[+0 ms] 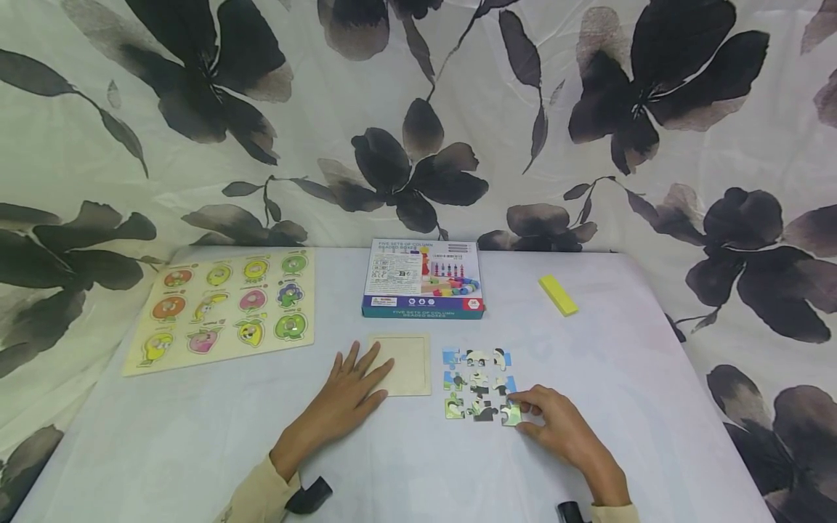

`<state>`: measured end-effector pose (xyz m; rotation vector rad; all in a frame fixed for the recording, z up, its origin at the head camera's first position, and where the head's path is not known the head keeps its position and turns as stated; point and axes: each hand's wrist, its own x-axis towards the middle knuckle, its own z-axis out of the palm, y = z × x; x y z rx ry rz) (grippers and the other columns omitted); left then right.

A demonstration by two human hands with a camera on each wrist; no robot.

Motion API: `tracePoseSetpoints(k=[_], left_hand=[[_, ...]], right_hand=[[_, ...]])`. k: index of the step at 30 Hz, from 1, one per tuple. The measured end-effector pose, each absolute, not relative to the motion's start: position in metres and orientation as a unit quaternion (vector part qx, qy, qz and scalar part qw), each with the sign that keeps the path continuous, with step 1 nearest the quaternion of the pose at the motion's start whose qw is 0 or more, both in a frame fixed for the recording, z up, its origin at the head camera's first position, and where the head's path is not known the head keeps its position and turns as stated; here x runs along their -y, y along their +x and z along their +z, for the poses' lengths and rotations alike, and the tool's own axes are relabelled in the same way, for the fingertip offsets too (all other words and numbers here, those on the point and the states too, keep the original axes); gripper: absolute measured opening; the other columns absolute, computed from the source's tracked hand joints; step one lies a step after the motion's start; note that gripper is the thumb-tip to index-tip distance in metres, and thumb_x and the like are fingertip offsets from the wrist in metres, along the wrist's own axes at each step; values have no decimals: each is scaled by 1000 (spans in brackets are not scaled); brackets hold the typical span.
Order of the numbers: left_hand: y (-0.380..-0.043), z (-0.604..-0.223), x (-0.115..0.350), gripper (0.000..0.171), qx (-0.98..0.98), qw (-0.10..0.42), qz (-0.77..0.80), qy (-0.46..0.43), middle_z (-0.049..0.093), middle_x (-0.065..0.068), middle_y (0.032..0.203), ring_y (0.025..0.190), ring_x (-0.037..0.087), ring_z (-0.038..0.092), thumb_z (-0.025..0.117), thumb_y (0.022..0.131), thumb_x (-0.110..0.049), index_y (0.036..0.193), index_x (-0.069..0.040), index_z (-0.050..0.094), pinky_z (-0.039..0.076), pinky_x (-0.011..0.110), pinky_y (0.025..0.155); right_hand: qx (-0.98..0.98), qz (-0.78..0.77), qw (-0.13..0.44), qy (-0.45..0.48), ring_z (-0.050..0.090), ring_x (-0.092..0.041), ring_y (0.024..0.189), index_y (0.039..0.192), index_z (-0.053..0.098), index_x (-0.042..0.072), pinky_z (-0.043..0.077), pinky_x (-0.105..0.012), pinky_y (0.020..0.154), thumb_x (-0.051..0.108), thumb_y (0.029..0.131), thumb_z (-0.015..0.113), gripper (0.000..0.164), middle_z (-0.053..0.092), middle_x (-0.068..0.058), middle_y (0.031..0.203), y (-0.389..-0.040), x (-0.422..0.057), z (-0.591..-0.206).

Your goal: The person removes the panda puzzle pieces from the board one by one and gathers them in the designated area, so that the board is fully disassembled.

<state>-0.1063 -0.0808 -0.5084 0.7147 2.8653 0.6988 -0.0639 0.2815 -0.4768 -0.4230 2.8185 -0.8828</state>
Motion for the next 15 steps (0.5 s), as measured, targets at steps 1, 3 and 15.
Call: tracePoseSetpoints(k=[1, 3, 15], left_hand=[[-106, -508, 81, 50, -943, 54, 230, 235, 23, 14, 157, 144, 44, 6, 53, 98, -33, 144, -17, 46, 4, 63, 113], [-106, -508, 81, 50, -943, 54, 231, 236, 23, 14, 157, 144, 44, 6, 53, 98, -33, 144, -17, 46, 4, 63, 113], [-106, -507, 81, 49, -941, 59, 235, 237, 21, 13, 158, 145, 43, 5, 53, 98, -33, 144, -17, 45, 3, 62, 114]], right_hand=[[-941, -295, 80, -141, 49, -4, 77, 113, 70, 8, 47, -23, 69, 3, 75, 78, 39, 55, 12, 85, -64, -281, -477], [-941, -297, 83, -142, 49, -4, 77, 113, 69, 9, 47, -23, 69, 3, 75, 78, 39, 55, 11, 84, -64, -281, -478], [-939, -307, 89, -124, 51, -5, 78, 113, 68, 11, 48, -23, 68, 6, 77, 78, 39, 57, 9, 87, -63, -281, -478]])
